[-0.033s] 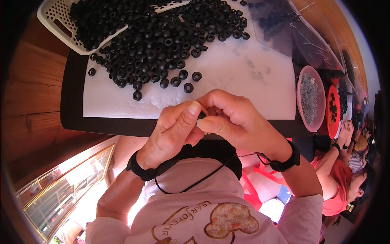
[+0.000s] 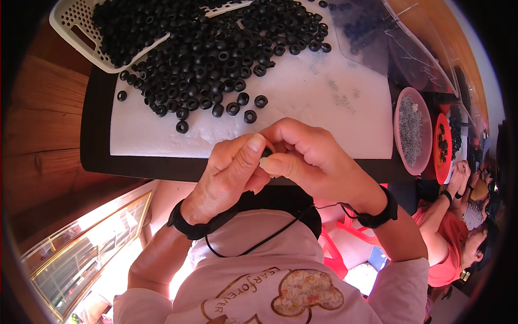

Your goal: Manually assemble small white plastic inserts into black circular rings at a workstation.

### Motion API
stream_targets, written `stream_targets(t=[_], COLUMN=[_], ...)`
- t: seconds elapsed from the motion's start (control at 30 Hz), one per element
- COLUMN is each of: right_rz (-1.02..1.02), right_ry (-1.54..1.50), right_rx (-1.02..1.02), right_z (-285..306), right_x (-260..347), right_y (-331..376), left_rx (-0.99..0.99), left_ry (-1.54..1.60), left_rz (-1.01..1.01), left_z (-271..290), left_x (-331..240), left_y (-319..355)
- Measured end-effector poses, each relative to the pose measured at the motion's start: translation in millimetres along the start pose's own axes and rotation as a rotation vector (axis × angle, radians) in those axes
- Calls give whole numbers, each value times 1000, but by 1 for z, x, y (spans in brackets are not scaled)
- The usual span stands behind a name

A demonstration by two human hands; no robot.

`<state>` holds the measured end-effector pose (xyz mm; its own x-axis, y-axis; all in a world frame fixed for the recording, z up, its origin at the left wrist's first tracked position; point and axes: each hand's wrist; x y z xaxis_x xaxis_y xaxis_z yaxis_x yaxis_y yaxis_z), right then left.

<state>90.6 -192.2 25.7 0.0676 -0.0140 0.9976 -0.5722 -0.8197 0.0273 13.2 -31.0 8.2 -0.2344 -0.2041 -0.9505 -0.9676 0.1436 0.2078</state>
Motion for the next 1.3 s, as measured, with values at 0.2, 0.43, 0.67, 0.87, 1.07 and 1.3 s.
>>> stream_targets(t=[0.2,0.43,0.67,0.87,1.07,1.3], right_rz=[148,36,410,124,432,331], right_ry=[96,253,1014,854,990,1244], right_rx=[-62,22,-105,-709,-904,-11], right_z=[-2,0,-7,69,132,47], right_x=[-9,17,30,118,160,39], right_y=[2,-1,22,21,6,-24], left_rx=[8,16,86,152,141,145], left_ry=[3,53,202,184,111,71], left_rz=[-29,-70,-118,-143,-105,-124], left_z=[-2,2,-2,4,-1,3], left_x=[2,6,11,15,11,16], left_y=[-3,-3,-1,-1,-4,-3])
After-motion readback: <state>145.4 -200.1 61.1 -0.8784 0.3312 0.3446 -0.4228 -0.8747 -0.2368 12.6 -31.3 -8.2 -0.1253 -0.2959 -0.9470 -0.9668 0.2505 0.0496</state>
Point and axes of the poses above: each hand's wrist, its own y-axis away from the middle knuckle, its own z-axis out of the back of the hand, x = y × z, and after that the axes turned 3 degrees about z, right-handed
